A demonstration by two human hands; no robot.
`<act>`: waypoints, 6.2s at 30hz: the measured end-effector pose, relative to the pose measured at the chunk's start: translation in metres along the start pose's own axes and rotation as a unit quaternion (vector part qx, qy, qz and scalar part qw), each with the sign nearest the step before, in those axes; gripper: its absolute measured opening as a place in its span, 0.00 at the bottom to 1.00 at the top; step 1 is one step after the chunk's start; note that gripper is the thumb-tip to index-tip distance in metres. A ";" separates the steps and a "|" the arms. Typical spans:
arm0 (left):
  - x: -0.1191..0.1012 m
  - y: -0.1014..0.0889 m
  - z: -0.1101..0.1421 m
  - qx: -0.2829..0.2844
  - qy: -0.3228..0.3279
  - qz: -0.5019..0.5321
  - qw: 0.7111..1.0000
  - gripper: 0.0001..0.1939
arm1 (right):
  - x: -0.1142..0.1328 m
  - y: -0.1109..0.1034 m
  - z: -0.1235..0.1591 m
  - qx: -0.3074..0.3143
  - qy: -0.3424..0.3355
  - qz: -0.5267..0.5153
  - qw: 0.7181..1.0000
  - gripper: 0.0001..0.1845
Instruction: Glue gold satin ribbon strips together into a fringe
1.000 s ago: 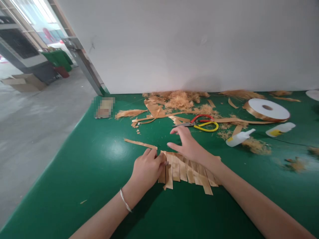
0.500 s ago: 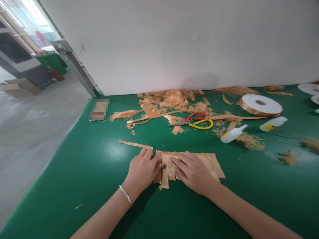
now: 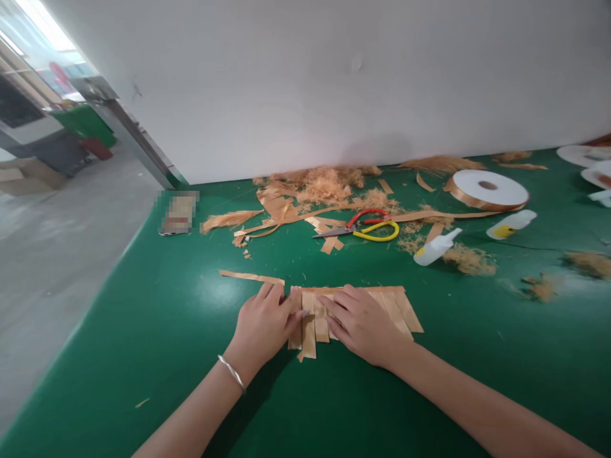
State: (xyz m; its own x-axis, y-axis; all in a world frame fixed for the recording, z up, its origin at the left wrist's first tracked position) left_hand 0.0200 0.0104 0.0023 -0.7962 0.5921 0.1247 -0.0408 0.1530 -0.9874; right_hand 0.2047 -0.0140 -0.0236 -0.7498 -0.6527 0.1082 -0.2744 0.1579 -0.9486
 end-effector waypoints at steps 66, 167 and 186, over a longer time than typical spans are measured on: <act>-0.035 -0.049 -0.030 -0.039 -0.008 0.252 0.967 0.09 | -0.046 -0.026 -0.014 -0.046 0.295 -0.607 0.736 0.15; 0.018 0.019 -0.017 -0.127 -0.089 0.153 0.976 0.22 | -0.047 -0.044 -0.030 -0.059 0.315 -0.491 0.810 0.19; 0.016 0.021 -0.017 -0.100 -0.111 0.123 0.981 0.22 | -0.019 -0.017 -0.064 -0.068 0.233 -0.359 0.901 0.19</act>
State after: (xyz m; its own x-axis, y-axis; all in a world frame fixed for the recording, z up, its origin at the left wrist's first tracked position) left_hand 0.0170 0.0362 -0.0148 -0.8801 0.4469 -0.1604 0.2701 0.1934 -0.9432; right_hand 0.1850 0.0427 0.0098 -0.5128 -0.2457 0.8226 -0.8370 -0.0701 -0.5427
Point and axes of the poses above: each hand's wrist, its own z-axis away from the middle knuckle, its own y-axis out of the palm, x = y × z, the point moved 2 cm from there along -z, towards the middle knuckle, and after that the axes turned 3 degrees about x, right-handed, at the moved point
